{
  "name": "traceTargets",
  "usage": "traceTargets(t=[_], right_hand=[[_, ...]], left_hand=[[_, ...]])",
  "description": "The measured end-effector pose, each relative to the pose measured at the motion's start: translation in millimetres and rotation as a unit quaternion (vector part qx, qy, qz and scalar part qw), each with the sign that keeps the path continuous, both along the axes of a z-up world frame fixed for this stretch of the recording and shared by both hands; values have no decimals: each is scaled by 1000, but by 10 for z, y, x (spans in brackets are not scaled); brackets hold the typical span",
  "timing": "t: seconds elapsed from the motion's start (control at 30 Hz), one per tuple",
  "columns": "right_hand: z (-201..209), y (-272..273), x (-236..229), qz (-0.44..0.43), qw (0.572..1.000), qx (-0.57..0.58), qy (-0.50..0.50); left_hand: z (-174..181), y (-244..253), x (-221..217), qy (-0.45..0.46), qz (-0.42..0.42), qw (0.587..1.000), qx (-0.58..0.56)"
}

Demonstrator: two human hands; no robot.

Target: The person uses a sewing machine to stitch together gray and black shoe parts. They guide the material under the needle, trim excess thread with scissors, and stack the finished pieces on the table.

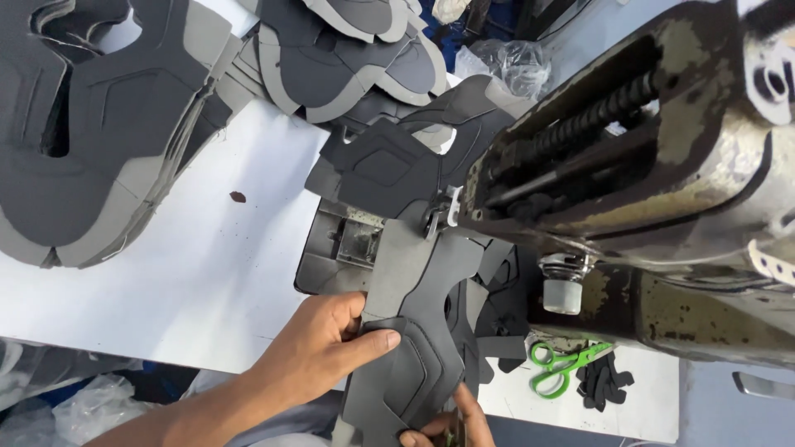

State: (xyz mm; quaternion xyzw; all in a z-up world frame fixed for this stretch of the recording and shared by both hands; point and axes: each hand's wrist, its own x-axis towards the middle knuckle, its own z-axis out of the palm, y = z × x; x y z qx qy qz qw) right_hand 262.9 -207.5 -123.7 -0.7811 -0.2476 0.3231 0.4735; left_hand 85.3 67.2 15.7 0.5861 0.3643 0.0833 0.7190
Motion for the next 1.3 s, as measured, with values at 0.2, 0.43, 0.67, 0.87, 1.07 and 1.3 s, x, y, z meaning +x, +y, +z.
traceTargets(t=[0.2,0.43,0.67,0.87,1.07,1.3], right_hand=[[847,581,-66,-17,998,-38,56],[1331,924,-97,-13,995,-44,88],[1368,1033,-2,33,994,73,73],[1676,1339,-25,-11,998,10,65],[1802,1438,74,14,998,-47,29],[1944,1554,108,5,998,-48,34]], left_hand=[[139,136,122,-14,8,1000,-7],[288,333,257,20,11,999,23],[291,513,384,-12,26,999,46],[391,673,498,32,21,997,70],[311,740,545,-23,19,995,98],[631,437,338,-11,15,993,116]])
